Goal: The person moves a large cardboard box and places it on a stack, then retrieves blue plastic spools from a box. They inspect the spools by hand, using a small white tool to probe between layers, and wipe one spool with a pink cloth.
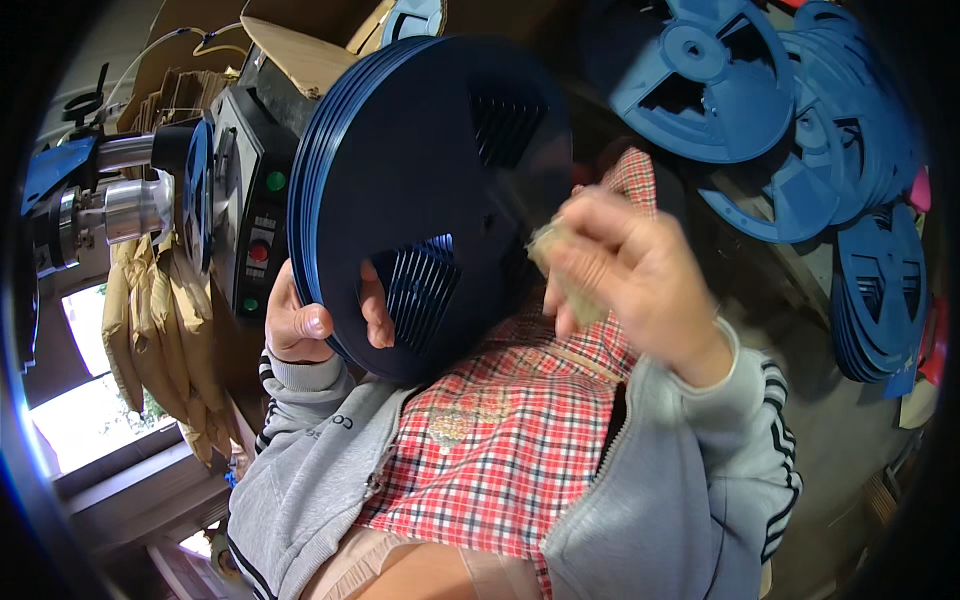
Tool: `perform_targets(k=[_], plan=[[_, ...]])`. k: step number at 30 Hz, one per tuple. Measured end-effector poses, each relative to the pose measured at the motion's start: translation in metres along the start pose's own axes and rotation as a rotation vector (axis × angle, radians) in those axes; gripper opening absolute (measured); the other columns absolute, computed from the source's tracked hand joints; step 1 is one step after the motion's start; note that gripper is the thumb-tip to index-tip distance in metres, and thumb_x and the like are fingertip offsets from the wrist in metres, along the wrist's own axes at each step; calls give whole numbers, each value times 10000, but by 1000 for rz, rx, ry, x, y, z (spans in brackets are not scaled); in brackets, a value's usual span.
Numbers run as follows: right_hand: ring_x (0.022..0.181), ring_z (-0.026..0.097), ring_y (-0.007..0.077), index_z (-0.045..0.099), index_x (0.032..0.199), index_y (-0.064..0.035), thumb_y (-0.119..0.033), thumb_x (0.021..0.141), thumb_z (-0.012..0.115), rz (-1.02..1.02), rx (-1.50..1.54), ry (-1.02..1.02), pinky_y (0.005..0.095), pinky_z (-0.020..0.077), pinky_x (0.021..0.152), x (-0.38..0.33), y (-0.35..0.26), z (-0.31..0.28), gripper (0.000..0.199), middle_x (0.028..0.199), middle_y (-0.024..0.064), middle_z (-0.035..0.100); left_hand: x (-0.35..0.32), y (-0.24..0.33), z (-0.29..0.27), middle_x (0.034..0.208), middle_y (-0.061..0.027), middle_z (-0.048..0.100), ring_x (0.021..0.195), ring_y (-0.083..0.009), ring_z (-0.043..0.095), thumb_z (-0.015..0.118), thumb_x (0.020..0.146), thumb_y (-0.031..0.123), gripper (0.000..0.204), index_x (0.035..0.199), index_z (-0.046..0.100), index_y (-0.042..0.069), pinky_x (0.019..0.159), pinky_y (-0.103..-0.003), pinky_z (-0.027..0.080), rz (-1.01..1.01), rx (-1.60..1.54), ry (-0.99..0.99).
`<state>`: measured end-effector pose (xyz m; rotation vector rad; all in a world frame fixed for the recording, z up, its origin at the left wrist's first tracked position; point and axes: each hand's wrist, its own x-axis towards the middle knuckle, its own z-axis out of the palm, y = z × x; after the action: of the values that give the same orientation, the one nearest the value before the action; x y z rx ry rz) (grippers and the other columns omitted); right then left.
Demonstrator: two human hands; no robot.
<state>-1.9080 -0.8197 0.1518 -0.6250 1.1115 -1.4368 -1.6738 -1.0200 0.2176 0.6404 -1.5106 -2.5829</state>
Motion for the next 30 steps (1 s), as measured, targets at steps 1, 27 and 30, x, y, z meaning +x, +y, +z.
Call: perform_targets(k=[1,27,30], plan=[[585,634,133,614,1120,26,-131,966,584,106,-69,-53,262,532,554,-6,1,17,222,771,82,654,1,0,0,927,-233,670,809,-304,700,767,804,166,531,1185,535,-121,748,-430,579,-1,-3,13],[633,666,256,602,1237,72,71,832,502,-152,-554,-43,313,545,600,16,73,67,417,754,184,671,-6,-31,-11,812,-335,636,759,-399,711,746,787,7,538,1159,432,-222,667,-510,602,115,-231,-4],[633,665,259,601,1243,66,64,824,506,-128,-569,-74,321,545,597,13,71,68,429,753,187,668,-11,-33,-4,811,-342,635,755,-407,709,744,787,1,536,1157,428,-226,655,-516,600,155,-245,49]])
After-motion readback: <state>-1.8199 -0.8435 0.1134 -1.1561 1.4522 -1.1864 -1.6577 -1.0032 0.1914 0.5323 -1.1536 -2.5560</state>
